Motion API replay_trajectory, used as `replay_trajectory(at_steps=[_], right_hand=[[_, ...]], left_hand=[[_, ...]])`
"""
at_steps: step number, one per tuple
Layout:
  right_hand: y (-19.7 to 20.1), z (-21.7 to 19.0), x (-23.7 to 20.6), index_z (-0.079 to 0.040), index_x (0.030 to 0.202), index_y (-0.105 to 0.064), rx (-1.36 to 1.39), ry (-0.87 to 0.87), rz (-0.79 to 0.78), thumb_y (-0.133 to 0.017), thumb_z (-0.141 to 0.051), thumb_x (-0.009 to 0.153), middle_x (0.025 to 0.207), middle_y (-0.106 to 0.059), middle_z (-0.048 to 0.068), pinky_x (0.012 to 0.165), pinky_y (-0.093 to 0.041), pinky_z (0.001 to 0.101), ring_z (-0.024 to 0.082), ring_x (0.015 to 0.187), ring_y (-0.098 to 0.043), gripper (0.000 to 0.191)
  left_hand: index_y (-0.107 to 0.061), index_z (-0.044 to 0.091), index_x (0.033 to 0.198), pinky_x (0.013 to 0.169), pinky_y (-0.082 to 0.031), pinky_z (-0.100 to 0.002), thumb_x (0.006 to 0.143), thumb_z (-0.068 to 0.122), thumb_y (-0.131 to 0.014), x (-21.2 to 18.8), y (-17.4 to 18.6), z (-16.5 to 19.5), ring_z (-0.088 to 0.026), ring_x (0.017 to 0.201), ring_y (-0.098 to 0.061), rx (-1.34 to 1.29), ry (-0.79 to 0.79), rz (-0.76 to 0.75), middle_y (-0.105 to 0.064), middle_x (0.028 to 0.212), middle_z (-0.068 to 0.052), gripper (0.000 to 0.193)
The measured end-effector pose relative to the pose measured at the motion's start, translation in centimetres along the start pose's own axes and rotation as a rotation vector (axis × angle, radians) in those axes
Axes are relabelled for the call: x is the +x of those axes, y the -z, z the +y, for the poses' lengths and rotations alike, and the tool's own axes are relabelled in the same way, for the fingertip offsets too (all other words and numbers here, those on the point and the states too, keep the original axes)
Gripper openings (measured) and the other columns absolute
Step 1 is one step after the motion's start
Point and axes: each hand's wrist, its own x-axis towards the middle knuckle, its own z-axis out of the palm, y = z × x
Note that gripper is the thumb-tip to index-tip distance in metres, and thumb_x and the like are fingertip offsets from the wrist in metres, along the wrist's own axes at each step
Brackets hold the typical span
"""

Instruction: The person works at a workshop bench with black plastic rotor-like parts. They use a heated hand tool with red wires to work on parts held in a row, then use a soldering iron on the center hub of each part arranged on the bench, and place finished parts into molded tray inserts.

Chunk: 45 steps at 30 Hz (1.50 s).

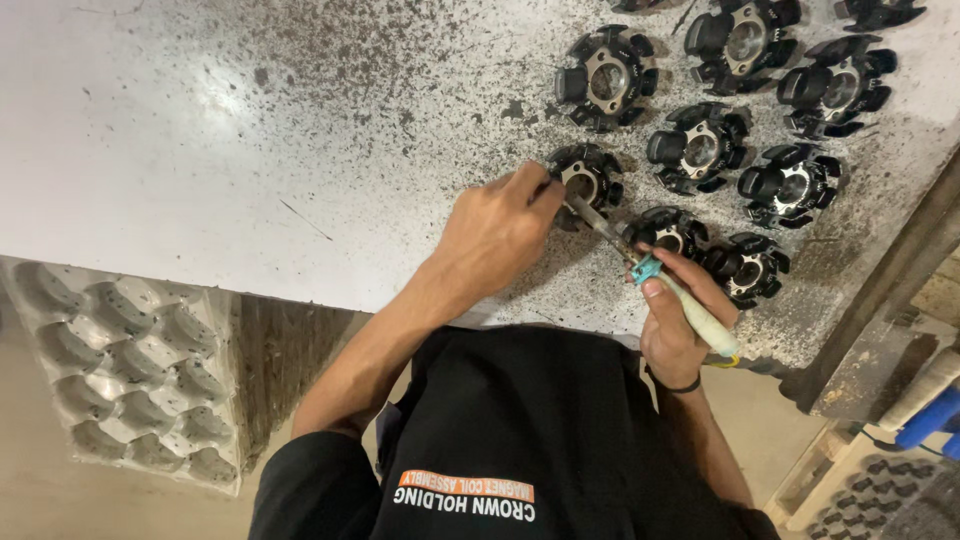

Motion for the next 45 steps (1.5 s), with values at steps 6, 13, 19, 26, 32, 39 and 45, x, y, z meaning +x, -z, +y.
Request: replay_trajectory(at_steps=[6,13,19,26,32,39,45], right_hand=[[0.1,0.0,-0.3,0.014,0.125,-0.064,-0.041,-0.019,0.023,-0.064,0.005,0.095,0.119,-0.069,0.026,0.101,-0.058,0.0358,0.029,0.108,-0.071,0.031],[0.3,0.8,-0.3,0.014,0.120,-0.064,-0.007,0.051,0.091,-0.065,0.005,0.092,0.119,-0.069,0.023,0.105,-0.058,0.0395,0.032,0.115,-0.071,0.029],[0.2,0.8,-0.3,0.013,0.122,-0.065,0.031,0.116,0.049,-0.067,0.005,0.095,0.121,-0.070,0.022,0.108,-0.056,0.0384,0.032,0.113,-0.071,0.029],[0.1,0.7,0.4,0.011,0.122,-0.067,0.034,0.119,0.005,-0.068,0.003,0.095,0.121,-0.071,0.022,0.107,-0.057,0.0394,0.032,0.114,-0.072,0.029],[0.1,0.3,0.1,0.011,0.124,-0.067,-0.049,0.107,-0.010,-0.069,0.000,0.095,0.120,-0.071,0.023,0.106,-0.056,0.0371,0.032,0.114,-0.071,0.030],[3.1,-0.9,1.7,0.004,0.125,-0.068,0.019,0.210,-0.082,-0.074,-0.008,0.096,0.118,-0.072,0.023,0.091,-0.062,0.0379,0.031,0.103,-0.074,0.032],[9.4,-3.1,-1.9,0.005,0.132,-0.063,0.195,0.133,0.199,-0.073,-0.016,0.107,0.123,-0.068,0.019,0.093,-0.061,0.0418,0.030,0.106,-0.071,0.034]], left_hand=[[-0.077,0.002,0.112,0.055,-0.056,-0.037,0.086,-0.001,-0.073,-0.6,1.0,0.0,-0.025,0.064,-0.068,-0.193,0.105,-0.012,-0.064,0.094,-0.012,0.026],[-0.075,0.004,0.110,0.067,-0.058,-0.041,0.082,-0.002,-0.072,0.0,1.1,-0.5,-0.030,0.076,-0.070,-0.293,0.077,0.051,-0.065,0.100,-0.010,0.029],[-0.075,0.002,0.110,0.066,-0.058,-0.041,0.082,-0.004,-0.071,-0.5,0.6,-0.5,-0.030,0.074,-0.069,-0.271,0.067,0.054,-0.064,0.099,-0.011,0.029],[-0.074,-0.001,0.106,0.063,-0.059,-0.035,0.086,-0.006,-0.071,-0.4,-0.4,-0.7,-0.024,0.075,-0.071,-0.250,0.034,0.116,-0.066,0.098,-0.008,0.022],[-0.073,-0.001,0.106,0.059,-0.058,-0.034,0.084,-0.004,-0.071,-0.8,-1.7,-1.1,-0.022,0.073,-0.070,-0.194,0.002,0.140,-0.066,0.098,-0.008,0.022],[-0.069,-0.004,0.101,0.048,-0.053,-0.034,0.086,-0.002,-0.072,0.7,1.0,0.8,-0.023,0.068,-0.068,-0.074,-0.061,0.081,-0.064,0.092,-0.013,0.015],[-0.069,-0.002,0.103,0.047,-0.049,-0.034,0.081,-0.011,-0.072,-0.3,9.3,5.9,-0.014,0.063,-0.061,-0.098,-0.147,0.366,-0.070,0.083,-0.008,0.025]])
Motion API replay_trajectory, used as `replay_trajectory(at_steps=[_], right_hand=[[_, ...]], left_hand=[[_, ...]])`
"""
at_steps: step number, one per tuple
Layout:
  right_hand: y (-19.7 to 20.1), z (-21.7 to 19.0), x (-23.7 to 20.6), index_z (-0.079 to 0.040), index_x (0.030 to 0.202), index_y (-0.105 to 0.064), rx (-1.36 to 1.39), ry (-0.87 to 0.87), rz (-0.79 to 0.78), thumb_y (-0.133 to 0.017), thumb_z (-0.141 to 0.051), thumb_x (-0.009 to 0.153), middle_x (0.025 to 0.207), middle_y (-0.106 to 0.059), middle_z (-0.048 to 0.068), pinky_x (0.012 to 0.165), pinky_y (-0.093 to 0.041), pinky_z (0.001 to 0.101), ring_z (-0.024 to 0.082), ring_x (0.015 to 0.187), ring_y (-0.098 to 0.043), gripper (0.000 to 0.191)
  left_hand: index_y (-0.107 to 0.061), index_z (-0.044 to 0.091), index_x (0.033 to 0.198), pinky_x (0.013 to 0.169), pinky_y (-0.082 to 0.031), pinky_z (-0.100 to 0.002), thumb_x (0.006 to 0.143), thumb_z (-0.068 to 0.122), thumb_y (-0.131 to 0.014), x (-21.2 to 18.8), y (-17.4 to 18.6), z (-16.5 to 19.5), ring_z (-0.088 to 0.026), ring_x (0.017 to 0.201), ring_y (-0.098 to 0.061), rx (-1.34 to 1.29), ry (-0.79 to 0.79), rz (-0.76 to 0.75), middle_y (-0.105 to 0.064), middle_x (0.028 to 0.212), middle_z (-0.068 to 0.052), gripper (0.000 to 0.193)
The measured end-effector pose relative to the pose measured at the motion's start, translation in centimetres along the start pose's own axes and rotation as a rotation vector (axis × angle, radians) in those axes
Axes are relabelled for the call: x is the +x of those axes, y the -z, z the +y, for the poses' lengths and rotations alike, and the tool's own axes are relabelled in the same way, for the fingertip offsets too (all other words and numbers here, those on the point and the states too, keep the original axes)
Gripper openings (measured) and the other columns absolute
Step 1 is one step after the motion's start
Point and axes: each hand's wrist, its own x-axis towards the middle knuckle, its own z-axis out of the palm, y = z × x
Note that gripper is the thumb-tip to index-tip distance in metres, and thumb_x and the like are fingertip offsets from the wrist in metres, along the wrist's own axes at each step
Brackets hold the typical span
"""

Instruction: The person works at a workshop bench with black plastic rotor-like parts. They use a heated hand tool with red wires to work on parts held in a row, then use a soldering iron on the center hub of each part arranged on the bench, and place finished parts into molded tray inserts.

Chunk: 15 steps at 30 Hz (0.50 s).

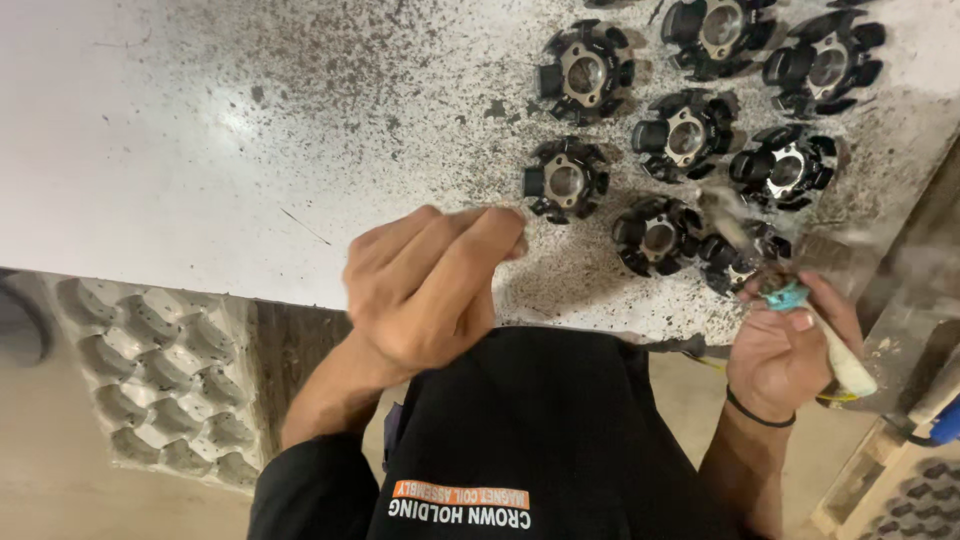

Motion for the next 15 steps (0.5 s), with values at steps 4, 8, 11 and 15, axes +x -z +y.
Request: replay_trajectory(at_steps=[4,8,11,15], right_hand=[[2.2,0.9,-3.2,0.009,0.126,-0.063,-0.076,-0.045,0.041,-0.070,-0.012,0.106,0.123,-0.066,0.019,0.087,-0.061,0.0420,0.032,0.102,-0.070,0.030],[3.0,1.7,-5.0,0.009,0.119,-0.062,-0.235,0.039,0.067,-0.069,-0.006,0.100,0.119,-0.066,0.023,0.087,-0.061,0.0409,0.033,0.107,-0.069,0.025],[3.2,1.8,-5.3,0.009,0.119,-0.062,-0.325,0.059,0.051,-0.069,-0.007,0.098,0.115,-0.067,0.024,0.090,-0.059,0.0378,0.033,0.108,-0.070,0.027],[3.1,2.0,-5.0,0.009,0.117,-0.063,-0.433,0.148,0.011,-0.071,-0.007,0.097,0.111,-0.068,0.023,0.095,-0.057,0.0354,0.032,0.107,-0.070,0.028]], left_hand=[[-0.070,-0.001,0.113,0.053,-0.050,-0.034,0.080,-0.006,-0.070,-0.1,-6.9,2.4,-0.019,0.073,-0.061,0.016,-0.089,-0.123,-0.067,0.096,-0.010,0.034],[-0.074,0.008,0.116,0.055,-0.053,-0.033,0.079,-0.002,-0.068,-3.1,-14.0,2.5,-0.019,0.079,-0.066,-0.046,0.076,-0.306,-0.062,0.102,-0.007,0.039],[-0.075,0.008,0.117,0.052,-0.053,-0.028,0.084,-0.005,-0.068,-5.1,-16.6,1.6,-0.015,0.077,-0.067,-0.027,0.067,-0.330,-0.063,0.105,-0.005,0.036],[-0.077,0.008,0.115,0.048,-0.051,-0.027,0.084,-0.005,-0.069,-6.1,-17.2,1.1,-0.014,0.071,-0.068,-0.034,0.077,-0.385,-0.064,0.101,-0.004,0.034]])
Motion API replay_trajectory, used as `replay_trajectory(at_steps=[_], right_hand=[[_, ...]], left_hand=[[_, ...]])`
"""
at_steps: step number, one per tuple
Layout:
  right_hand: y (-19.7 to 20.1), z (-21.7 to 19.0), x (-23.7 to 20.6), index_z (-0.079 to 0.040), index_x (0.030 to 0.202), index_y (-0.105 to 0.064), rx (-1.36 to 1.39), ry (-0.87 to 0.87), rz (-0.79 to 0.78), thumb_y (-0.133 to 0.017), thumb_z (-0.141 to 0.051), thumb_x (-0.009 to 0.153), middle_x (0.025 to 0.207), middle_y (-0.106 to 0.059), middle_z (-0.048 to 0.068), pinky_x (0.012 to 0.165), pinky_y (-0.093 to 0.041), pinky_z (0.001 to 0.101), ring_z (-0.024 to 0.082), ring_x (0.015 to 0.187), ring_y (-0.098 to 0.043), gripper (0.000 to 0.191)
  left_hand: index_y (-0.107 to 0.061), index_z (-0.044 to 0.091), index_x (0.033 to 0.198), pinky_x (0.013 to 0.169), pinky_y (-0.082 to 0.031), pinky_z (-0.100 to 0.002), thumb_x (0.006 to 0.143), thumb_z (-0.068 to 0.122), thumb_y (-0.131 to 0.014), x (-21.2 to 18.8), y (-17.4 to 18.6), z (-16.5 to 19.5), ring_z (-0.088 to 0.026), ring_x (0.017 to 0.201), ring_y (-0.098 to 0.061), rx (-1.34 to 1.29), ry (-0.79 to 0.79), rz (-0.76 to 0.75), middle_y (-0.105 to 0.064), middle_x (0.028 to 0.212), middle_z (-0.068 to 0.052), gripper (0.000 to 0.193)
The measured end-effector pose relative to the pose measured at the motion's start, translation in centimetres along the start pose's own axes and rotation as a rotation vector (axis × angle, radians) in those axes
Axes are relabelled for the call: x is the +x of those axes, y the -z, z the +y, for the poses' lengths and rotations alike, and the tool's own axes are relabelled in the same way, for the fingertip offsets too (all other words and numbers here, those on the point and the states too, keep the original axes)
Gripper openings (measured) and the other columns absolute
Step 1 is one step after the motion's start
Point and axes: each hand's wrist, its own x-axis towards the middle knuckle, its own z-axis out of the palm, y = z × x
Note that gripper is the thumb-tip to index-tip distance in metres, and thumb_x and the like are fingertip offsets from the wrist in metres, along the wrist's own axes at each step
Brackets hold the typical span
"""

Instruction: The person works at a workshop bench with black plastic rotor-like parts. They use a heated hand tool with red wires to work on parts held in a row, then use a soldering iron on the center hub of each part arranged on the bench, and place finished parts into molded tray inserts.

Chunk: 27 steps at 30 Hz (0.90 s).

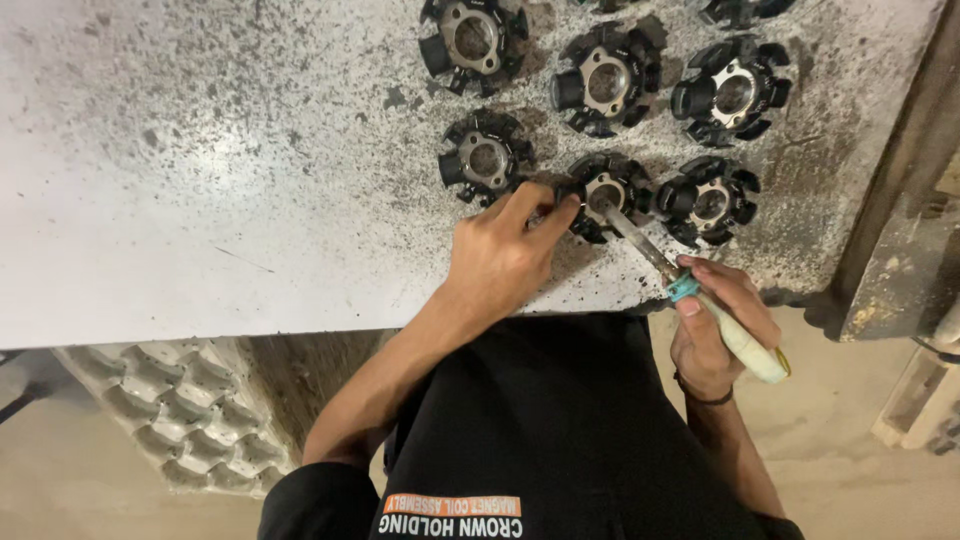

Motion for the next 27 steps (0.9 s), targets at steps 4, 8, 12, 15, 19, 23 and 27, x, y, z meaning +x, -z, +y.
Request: replay_trajectory(at_steps=[4,8,12,15,19,23,27], right_hand=[[-0.4,-0.1,0.3,0.010,0.116,-0.064,-0.081,-0.029,-0.055,-0.071,-0.007,0.095,0.111,-0.070,0.025,0.092,-0.057,0.0343,0.032,0.103,-0.071,0.027],[-1.0,-0.5,0.4,0.010,0.116,-0.065,0.038,-0.062,-0.001,-0.072,-0.009,0.095,0.111,-0.069,0.024,0.089,-0.059,0.0340,0.031,0.102,-0.072,0.029],[-1.3,-0.7,0.6,0.009,0.116,-0.061,0.126,-0.138,0.004,-0.073,-0.011,0.095,0.113,-0.068,0.023,0.083,-0.064,0.0354,0.030,0.102,-0.073,0.031],[-1.3,-0.9,0.8,0.010,0.117,-0.063,0.081,-0.142,0.001,-0.073,-0.011,0.096,0.108,-0.069,0.024,0.083,-0.063,0.0340,0.028,0.095,-0.072,0.031],[-0.8,-1.3,0.8,0.011,0.116,-0.065,-0.112,-0.086,-0.068,-0.073,-0.012,0.098,0.106,-0.071,0.025,0.087,-0.059,0.0318,0.029,0.095,-0.073,0.030],[-0.6,-0.9,0.7,0.010,0.112,-0.066,-0.192,-0.011,-0.075,-0.074,-0.013,0.097,0.104,-0.071,0.024,0.086,-0.061,0.0324,0.031,0.095,-0.075,0.029],[-0.7,-0.1,0.4,0.011,0.113,-0.066,-0.107,-0.004,-0.005,-0.076,-0.012,0.094,0.104,-0.071,0.025,0.085,-0.060,0.0322,0.032,0.095,-0.075,0.031]], left_hand=[[-0.075,0.007,0.112,0.051,-0.054,-0.028,0.087,-0.002,-0.071,0.5,0.1,0.2,-0.017,0.077,-0.071,-0.025,-0.001,-0.039,-0.061,0.102,-0.006,0.027],[-0.074,0.004,0.112,0.053,-0.056,-0.030,0.083,-0.001,-0.070,1.0,0.1,0.5,-0.018,0.075,-0.071,-0.039,0.020,-0.078,-0.058,0.102,-0.008,0.030],[-0.071,-0.004,0.114,0.056,-0.057,-0.029,0.084,-0.004,-0.069,1.3,0.0,0.8,-0.019,0.078,-0.071,-0.010,-0.010,-0.138,-0.057,0.107,-0.011,0.030],[-0.071,-0.004,0.112,0.058,-0.058,-0.030,0.082,-0.002,-0.069,1.4,0.0,1.1,-0.020,0.082,-0.072,-0.008,0.004,-0.112,-0.057,0.107,-0.010,0.030],[-0.072,-0.003,0.112,0.057,-0.058,-0.031,0.082,-0.002,-0.069,1.3,-0.2,1.3,-0.020,0.082,-0.071,-0.015,0.029,-0.123,-0.056,0.105,-0.009,0.030],[-0.071,-0.003,0.111,0.054,-0.056,-0.029,0.084,-0.003,-0.069,1.1,-0.7,1.2,-0.018,0.079,-0.071,0.000,0.021,-0.120,-0.058,0.107,-0.010,0.027],[-0.072,-0.003,0.112,0.051,-0.054,-0.024,0.089,-0.007,-0.069,1.2,-1.3,1.1,-0.015,0.078,-0.071,-0.002,0.020,-0.084,-0.061,0.107,-0.011,0.023]])
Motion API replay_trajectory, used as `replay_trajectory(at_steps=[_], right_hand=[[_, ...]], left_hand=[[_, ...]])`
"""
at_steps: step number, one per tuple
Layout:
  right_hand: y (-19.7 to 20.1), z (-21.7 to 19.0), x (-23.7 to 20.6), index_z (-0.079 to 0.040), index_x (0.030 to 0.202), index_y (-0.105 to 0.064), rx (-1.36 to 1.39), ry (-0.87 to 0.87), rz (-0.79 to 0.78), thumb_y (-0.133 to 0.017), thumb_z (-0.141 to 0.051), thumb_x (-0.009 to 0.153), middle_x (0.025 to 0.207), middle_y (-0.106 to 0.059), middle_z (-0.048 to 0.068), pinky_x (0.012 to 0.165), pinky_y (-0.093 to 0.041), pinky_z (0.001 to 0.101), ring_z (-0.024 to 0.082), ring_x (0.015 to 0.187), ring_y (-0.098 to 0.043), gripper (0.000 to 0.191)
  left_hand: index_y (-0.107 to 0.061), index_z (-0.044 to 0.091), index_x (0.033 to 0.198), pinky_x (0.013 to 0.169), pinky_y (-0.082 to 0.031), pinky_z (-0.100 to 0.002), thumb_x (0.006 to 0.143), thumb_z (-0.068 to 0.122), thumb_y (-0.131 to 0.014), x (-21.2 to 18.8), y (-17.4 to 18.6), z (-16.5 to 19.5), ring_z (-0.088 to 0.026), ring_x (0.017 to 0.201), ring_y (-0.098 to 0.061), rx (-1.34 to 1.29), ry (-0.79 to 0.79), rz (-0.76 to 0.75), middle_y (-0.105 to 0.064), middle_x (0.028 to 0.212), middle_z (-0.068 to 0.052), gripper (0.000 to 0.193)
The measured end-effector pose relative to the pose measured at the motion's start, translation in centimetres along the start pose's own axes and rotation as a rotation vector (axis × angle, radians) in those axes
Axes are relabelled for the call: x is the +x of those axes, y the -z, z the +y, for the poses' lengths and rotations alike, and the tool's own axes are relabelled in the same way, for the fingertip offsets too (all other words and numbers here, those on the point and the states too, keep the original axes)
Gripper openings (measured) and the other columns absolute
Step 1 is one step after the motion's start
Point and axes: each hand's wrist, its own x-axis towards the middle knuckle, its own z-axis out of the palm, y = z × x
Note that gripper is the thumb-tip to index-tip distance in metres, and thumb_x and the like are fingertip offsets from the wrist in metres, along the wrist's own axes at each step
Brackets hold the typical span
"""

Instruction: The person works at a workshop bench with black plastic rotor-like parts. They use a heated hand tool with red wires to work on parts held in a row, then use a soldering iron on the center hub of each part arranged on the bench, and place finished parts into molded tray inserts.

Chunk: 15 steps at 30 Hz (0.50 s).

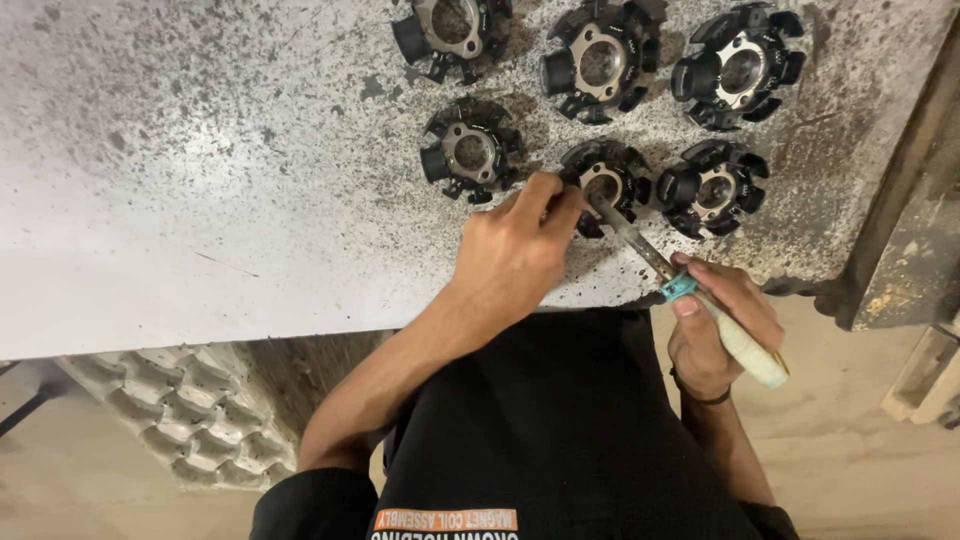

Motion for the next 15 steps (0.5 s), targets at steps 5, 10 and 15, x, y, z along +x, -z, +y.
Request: replay_trajectory(at_steps=[5,10,15], right_hand=[[0.02,0.24,-0.26,0.010,0.112,-0.066,0.056,-0.019,0.009,-0.074,-0.009,0.094,0.103,-0.070,0.025,0.089,-0.061,0.0339,0.033,0.097,-0.075,0.028],[-0.16,0.22,-0.21,0.009,0.110,-0.064,0.128,-0.013,0.076,-0.074,-0.010,0.091,0.107,-0.069,0.023,0.088,-0.062,0.0348,0.032,0.096,-0.074,0.029],[-0.24,0.07,-0.15,0.010,0.112,-0.065,0.091,-0.020,0.055,-0.075,-0.009,0.093,0.106,-0.069,0.024,0.090,-0.060,0.0343,0.034,0.099,-0.073,0.029]], left_hand=[[-0.073,-0.003,0.110,0.057,-0.057,-0.028,0.087,-0.005,-0.071,-0.06,0.06,-0.03,-0.019,0.082,-0.073,-0.052,-0.002,0.019,-0.061,0.104,-0.009,0.023],[-0.072,-0.001,0.114,0.064,-0.060,-0.030,0.083,-0.004,-0.069,-0.42,0.54,-0.30,-0.020,0.088,-0.073,-0.072,-0.011,0.028,-0.062,0.111,-0.006,0.031],[-0.073,-0.001,0.113,0.062,-0.059,-0.031,0.082,-0.004,-0.069,-0.34,0.47,-0.57,-0.019,0.084,-0.073,-0.067,-0.024,0.032,-0.063,0.109,-0.004,0.032]])
